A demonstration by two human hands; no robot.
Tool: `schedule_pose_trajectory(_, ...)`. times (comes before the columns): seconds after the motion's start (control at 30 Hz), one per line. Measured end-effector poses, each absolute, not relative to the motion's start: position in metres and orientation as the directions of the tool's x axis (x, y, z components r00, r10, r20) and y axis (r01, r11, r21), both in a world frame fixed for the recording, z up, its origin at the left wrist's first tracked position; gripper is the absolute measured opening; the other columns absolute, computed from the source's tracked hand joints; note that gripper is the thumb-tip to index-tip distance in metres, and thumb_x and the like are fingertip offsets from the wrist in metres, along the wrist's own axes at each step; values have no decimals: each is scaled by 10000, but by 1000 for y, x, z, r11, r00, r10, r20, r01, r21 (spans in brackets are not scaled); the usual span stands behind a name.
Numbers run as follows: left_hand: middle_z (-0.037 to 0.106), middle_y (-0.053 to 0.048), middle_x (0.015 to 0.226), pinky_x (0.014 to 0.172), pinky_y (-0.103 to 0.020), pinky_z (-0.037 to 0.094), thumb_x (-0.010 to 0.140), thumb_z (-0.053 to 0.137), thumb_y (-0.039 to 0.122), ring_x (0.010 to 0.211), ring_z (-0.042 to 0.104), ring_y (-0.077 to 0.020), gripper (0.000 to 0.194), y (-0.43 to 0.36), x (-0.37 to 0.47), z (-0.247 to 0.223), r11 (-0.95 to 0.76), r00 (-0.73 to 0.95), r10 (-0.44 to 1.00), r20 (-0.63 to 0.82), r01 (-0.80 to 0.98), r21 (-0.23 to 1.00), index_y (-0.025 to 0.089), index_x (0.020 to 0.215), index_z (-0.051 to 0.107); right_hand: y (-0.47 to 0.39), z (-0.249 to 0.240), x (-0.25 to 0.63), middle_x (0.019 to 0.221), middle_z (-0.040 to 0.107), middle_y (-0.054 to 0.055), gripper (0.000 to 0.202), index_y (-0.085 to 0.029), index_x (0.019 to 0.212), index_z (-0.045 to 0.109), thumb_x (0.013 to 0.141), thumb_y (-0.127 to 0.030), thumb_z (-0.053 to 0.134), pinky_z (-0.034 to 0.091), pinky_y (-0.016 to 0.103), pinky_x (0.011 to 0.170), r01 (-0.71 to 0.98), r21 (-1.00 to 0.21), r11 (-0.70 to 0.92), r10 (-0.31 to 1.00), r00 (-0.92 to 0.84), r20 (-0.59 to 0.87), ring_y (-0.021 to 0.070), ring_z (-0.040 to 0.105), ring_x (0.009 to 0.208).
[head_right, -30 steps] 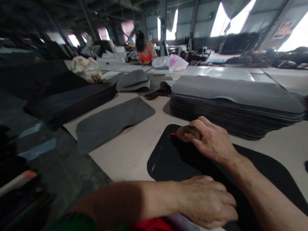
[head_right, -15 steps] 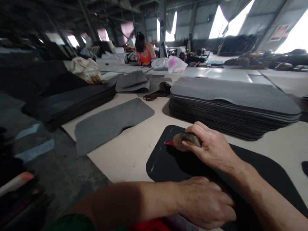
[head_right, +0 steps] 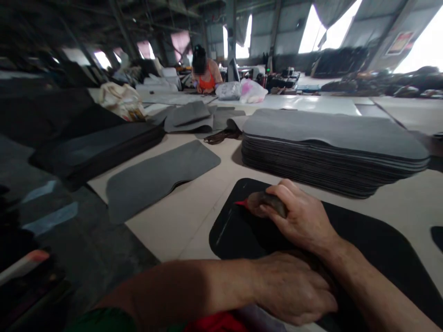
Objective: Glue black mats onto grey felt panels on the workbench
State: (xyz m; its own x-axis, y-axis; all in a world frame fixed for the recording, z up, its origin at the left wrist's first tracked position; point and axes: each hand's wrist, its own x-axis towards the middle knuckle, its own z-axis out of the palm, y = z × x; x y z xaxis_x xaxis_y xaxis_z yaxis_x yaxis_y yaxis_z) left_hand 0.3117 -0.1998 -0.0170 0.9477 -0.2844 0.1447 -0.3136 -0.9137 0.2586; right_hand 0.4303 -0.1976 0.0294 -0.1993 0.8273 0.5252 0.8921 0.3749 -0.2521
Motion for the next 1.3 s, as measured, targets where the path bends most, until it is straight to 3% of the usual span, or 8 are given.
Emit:
schedule_pose_trajectory(0.1, 716, -54, 1023, 727, -337, 535, 963, 378, 201, 876, 668, -198, 323, -200, 311, -24, -889, 931, -314, 185, -357, 285, 155, 990, 696, -195, 26, 432, 932, 578, 51, 186, -225, 1064, 549, 982, -392, 548, 443, 342, 661, 912, -220, 346, 822, -181, 540, 220, 589, 795)
schedule_pose_trajectory(0.37, 682, -27, 1077, 641, -357, 484, 969, 418, 226, 927, 625, -219, 278, -201, 304, -19, -919, 938, -267, 220, -316, 234, 166, 1006, 687, -187, 32, 447, 943, 603, 48, 228, -230, 1020, 584, 944, -445, 572, 451, 360, 659, 948, -268, 173, 839, 0, 544, 246, 612, 821)
schedule_pose_trajectory(0.57, 692, -26, 1076, 639, -352, 467, 971, 407, 220, 938, 615, -216, 280, -200, 305, -19, -919, 933, -264, 246, -321, 229, 182, 974, 684, -172, 33, 456, 978, 622, 43, 200, -239, 1034, 601, 928, -406, 571, 416, 344, 624, 975, -189, 113, 854, 2, 521, 238, 614, 817)
schedule_pose_trajectory(0.8, 697, -19, 1128, 703, -352, 481, 976, 425, 231, 983, 618, -207, 276, -200, 304, -23, -927, 931, -260, 257, -315, 204, 167, 1015, 691, -158, 48, 451, 1065, 634, 39, 210, -246, 1058, 592, 946, -419, 554, 391, 333, 641, 989, -122, 85, 896, -23, 443, 232, 620, 852)
schedule_pose_trajectory(1.03, 699, -12, 1139, 806, -342, 479, 982, 475, 237, 1037, 605, -186, 219, -200, 302, -25, -927, 921, -242, 306, -312, 207, 164, 1028, 676, -172, 77, 472, 1027, 638, 33, 201, -242, 1022, 584, 932, -413, 527, 333, 320, 620, 997, 2, 75, 937, -71, 342, 214, 611, 812)
schedule_pose_trajectory(1.13, 695, -1, 1147, 813, -351, 470, 988, 483, 242, 1056, 601, -184, 200, -200, 300, -25, -932, 925, -230, 304, -299, 203, 177, 1033, 667, -188, 83, 492, 1047, 652, 38, 245, -244, 1059, 588, 923, -437, 524, 328, 318, 612, 1000, 30, -8, 948, -2, 318, 218, 616, 797)
schedule_pose_trajectory(1.3, 699, -16, 1153, 838, -335, 448, 986, 513, 250, 1087, 602, -185, 159, -199, 297, -26, -931, 934, -206, 292, -279, 235, 200, 1027, 659, -226, 87, 525, 1020, 669, 33, 276, -251, 1031, 600, 882, -476, 543, 362, 314, 625, 988, -32, -149, 958, 152, 245, 230, 624, 800)
